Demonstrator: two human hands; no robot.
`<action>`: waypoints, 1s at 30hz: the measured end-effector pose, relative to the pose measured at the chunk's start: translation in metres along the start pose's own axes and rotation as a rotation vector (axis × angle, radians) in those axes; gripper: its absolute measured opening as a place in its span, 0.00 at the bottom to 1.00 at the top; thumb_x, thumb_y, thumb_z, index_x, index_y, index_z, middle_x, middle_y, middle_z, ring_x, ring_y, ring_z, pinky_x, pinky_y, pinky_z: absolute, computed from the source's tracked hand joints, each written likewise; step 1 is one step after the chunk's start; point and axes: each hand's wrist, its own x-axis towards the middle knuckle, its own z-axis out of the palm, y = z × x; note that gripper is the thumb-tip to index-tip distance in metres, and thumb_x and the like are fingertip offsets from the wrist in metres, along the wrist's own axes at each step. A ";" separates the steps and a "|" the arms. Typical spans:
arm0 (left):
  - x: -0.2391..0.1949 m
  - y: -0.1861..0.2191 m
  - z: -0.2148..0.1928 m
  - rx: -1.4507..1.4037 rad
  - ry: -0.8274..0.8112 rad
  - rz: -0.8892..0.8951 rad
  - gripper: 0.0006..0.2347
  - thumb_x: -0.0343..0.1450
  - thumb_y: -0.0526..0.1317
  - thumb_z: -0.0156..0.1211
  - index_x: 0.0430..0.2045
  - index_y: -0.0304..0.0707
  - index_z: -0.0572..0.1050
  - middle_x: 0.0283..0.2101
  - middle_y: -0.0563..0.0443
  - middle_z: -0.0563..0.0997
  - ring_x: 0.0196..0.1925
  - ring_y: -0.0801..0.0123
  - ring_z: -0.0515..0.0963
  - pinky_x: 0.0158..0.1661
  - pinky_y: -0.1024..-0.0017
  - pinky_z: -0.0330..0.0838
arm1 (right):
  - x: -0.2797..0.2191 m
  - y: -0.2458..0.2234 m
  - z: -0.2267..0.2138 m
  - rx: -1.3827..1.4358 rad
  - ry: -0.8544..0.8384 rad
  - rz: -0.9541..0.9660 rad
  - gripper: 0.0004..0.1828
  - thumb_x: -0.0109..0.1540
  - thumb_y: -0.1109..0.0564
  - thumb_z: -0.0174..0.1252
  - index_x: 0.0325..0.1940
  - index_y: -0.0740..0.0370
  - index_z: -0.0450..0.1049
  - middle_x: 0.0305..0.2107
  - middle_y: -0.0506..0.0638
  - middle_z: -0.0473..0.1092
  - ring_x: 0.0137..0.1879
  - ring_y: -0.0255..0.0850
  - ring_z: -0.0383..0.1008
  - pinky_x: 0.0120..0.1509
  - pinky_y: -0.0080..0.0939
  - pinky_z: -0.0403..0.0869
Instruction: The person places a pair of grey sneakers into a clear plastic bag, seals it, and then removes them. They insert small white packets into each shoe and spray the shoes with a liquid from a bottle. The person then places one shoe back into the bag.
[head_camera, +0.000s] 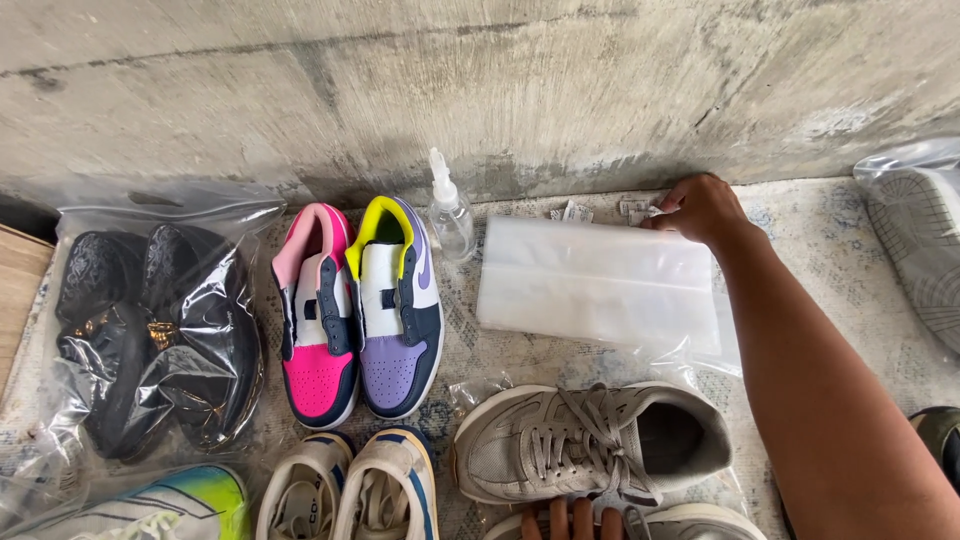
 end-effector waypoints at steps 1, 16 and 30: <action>0.001 -0.001 -0.001 -0.004 0.000 0.003 0.08 0.65 0.45 0.69 0.19 0.51 0.75 0.22 0.55 0.78 0.29 0.66 0.80 0.35 0.40 0.75 | 0.002 0.006 0.005 0.068 -0.010 -0.032 0.25 0.49 0.46 0.77 0.47 0.56 0.84 0.45 0.62 0.78 0.58 0.64 0.76 0.64 0.61 0.72; 0.007 0.010 -0.023 -0.134 -0.138 -0.017 0.03 0.62 0.34 0.65 0.18 0.45 0.80 0.22 0.51 0.74 0.29 0.62 0.69 0.33 0.48 0.66 | -0.103 -0.049 -0.048 0.589 0.112 -0.234 0.06 0.61 0.59 0.71 0.34 0.61 0.80 0.24 0.48 0.77 0.20 0.28 0.58 0.20 0.28 0.60; 0.107 -0.029 -0.200 -0.955 -0.849 -0.439 0.26 0.63 0.54 0.65 0.56 0.53 0.73 0.56 0.51 0.79 0.61 0.64 0.78 0.63 0.59 0.67 | -0.321 -0.070 -0.083 1.066 -0.132 -0.305 0.08 0.56 0.61 0.70 0.39 0.66 0.85 0.16 0.51 0.76 0.16 0.35 0.66 0.18 0.31 0.64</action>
